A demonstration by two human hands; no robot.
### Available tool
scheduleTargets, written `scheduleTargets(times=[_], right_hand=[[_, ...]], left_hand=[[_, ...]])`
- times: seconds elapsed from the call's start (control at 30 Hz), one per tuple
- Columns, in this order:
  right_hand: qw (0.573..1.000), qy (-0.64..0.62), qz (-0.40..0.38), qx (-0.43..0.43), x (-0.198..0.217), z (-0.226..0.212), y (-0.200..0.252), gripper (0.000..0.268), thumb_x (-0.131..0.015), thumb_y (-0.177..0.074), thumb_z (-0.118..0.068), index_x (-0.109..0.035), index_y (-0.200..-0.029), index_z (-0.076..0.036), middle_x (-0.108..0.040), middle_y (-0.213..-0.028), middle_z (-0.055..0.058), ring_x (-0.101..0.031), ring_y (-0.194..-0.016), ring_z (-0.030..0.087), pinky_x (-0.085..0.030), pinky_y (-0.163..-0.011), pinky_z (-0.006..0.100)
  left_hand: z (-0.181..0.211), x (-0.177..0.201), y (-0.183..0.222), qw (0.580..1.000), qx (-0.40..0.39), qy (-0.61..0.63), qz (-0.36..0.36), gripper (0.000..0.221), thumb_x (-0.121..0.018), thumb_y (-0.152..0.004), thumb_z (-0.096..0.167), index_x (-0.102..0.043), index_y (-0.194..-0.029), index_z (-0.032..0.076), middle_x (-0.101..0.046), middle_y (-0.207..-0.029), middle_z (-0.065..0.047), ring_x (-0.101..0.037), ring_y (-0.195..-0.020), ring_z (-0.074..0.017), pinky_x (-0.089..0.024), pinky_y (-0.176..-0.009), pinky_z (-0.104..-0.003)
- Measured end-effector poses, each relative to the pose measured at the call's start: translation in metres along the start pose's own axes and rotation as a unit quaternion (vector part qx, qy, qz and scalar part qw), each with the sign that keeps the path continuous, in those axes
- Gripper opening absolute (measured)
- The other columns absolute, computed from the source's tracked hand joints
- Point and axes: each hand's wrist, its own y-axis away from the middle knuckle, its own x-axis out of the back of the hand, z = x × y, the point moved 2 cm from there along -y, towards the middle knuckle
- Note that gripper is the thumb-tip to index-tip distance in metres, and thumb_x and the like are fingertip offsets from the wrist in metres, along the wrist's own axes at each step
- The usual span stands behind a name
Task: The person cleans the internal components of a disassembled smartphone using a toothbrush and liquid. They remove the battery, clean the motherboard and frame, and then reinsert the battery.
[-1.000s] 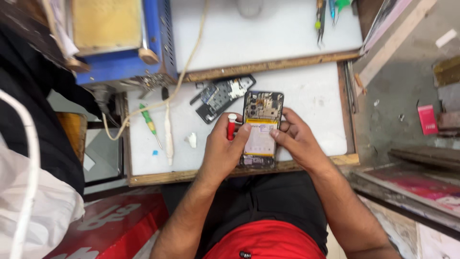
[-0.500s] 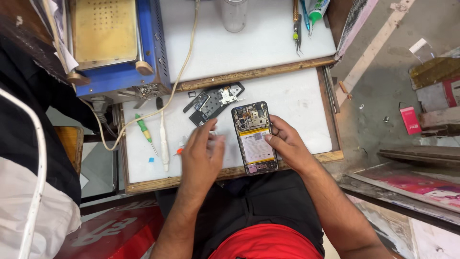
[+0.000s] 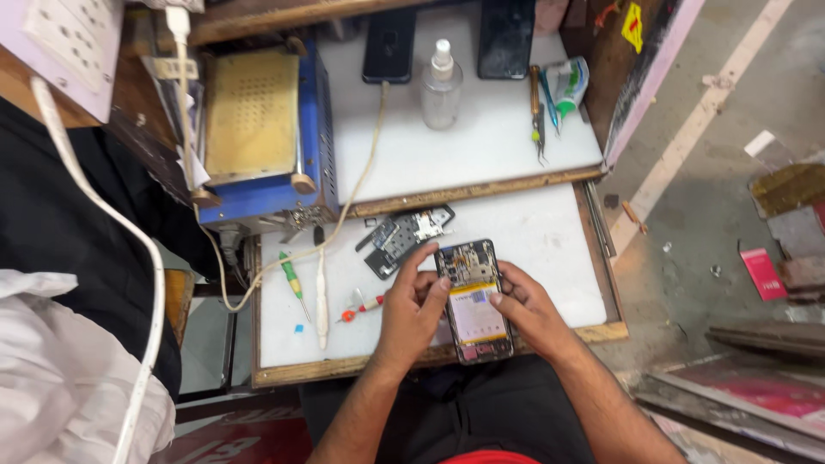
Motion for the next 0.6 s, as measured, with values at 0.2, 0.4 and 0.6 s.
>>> scheduleTargets(times=[0.2,0.4,0.6], right_hand=[[0.999,-0.035,-0.017,-0.022,0.004,0.005,0.002,0.054,-0.058,-0.098,-0.011,-0.045,-0.148,0.004,-0.065,-0.132,0.017,-0.064,-0.121,0.022,-0.053,-0.103,0.036],[0.997,-0.069,-0.033,-0.011,0.011,0.009,0.006,0.054,-0.06,-0.101,-0.016,-0.046,-0.148,0.007,-0.065,-0.132,0.02,-0.065,-0.122,0.025,-0.055,-0.104,0.04],[0.997,-0.05,-0.053,0.002,0.021,0.02,0.012,0.056,-0.062,-0.102,-0.024,-0.05,-0.147,0.007,-0.066,-0.132,0.02,-0.065,-0.123,0.026,-0.055,-0.106,0.041]], left_hand=[[-0.021,0.003,0.006,0.994,0.024,0.104,-0.005,0.056,-0.064,-0.103,0.011,-0.042,-0.153,0.002,-0.073,-0.098,-0.01,-0.064,-0.078,-0.0077,-0.054,-0.061,-0.023],[-0.016,-0.001,0.013,0.994,0.011,0.103,-0.023,0.059,-0.065,-0.104,0.014,-0.038,-0.154,0.0,-0.074,-0.105,-0.014,-0.07,-0.084,-0.0103,-0.057,-0.062,-0.023],[-0.019,-0.003,0.017,0.994,0.001,0.109,-0.02,0.058,-0.064,-0.105,0.015,-0.038,-0.155,0.0,-0.076,-0.111,-0.017,-0.072,-0.086,-0.0109,-0.057,-0.063,-0.022]])
